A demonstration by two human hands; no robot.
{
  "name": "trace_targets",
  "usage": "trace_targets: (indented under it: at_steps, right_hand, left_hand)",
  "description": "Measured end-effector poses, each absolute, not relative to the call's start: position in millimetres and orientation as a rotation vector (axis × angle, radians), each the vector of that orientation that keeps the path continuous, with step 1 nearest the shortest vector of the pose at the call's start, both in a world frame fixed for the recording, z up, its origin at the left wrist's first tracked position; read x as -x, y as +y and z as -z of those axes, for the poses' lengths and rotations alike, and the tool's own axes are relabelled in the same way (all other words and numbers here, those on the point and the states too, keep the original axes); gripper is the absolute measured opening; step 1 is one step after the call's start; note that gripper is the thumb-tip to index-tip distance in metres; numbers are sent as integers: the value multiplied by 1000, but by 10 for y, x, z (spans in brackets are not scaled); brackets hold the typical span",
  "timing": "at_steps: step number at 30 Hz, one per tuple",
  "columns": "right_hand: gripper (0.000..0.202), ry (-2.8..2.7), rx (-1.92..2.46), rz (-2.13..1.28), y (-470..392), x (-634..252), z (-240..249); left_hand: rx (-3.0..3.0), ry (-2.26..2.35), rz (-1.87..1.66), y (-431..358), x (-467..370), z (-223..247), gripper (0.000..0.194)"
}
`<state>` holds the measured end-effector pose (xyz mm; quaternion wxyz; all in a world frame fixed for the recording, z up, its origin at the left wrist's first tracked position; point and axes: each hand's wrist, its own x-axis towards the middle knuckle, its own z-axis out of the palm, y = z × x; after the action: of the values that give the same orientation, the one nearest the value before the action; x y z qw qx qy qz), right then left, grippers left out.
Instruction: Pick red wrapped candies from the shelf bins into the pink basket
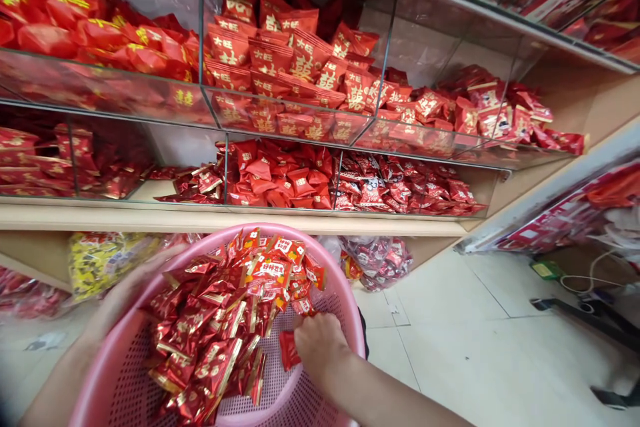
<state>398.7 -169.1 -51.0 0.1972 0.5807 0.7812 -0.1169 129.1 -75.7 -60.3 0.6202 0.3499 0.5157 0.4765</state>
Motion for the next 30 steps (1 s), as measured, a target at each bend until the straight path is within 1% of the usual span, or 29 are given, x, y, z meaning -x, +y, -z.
trace_targets:
  at_steps: [3,8,13,18,20,24,26,28,30]
  right_hand:
    - [33,2160,-1638,307,-1693,-4015,441]
    - [45,2114,-1709,296,-1697,-3994,402]
    - [37,2145,-1702,264,-1681,-3919,427]
    - [44,2168,-1747,264,-1606,-3942,276]
    - [38,2235,-1827,271,-1511,-4038,134]
    - [20,2453,-2097,141,-1150,-4319,-203]
    - [15,2613,-2187,90,-917,-4443,-327]
    - [15,2761,-2225,4,-699,-4529,-384]
    - [20,2833,-2212,-62,-528,-4573,-372]
  left_hand:
    - [-792,1207,-1119,-780,-1325,547,37]
    - [-736,1224,-1104,-811,-1375,483,42]
    - [-752,1197,-1065,-783,-1323,595,44]
    - [-844,1236,-1116,-745,-1289,679,31]
    - [-884,1232,-1116,-724,-1262,703,30]
    - [-941,1250,-1082,-689,-1195,732,30]
    - [-957,1272,-1102,-687,-1186,719,28]
    - [-983,1299,-1138,-693,-1198,688,22]
    - [-1005,1314,-1176,-702,-1219,653,20]
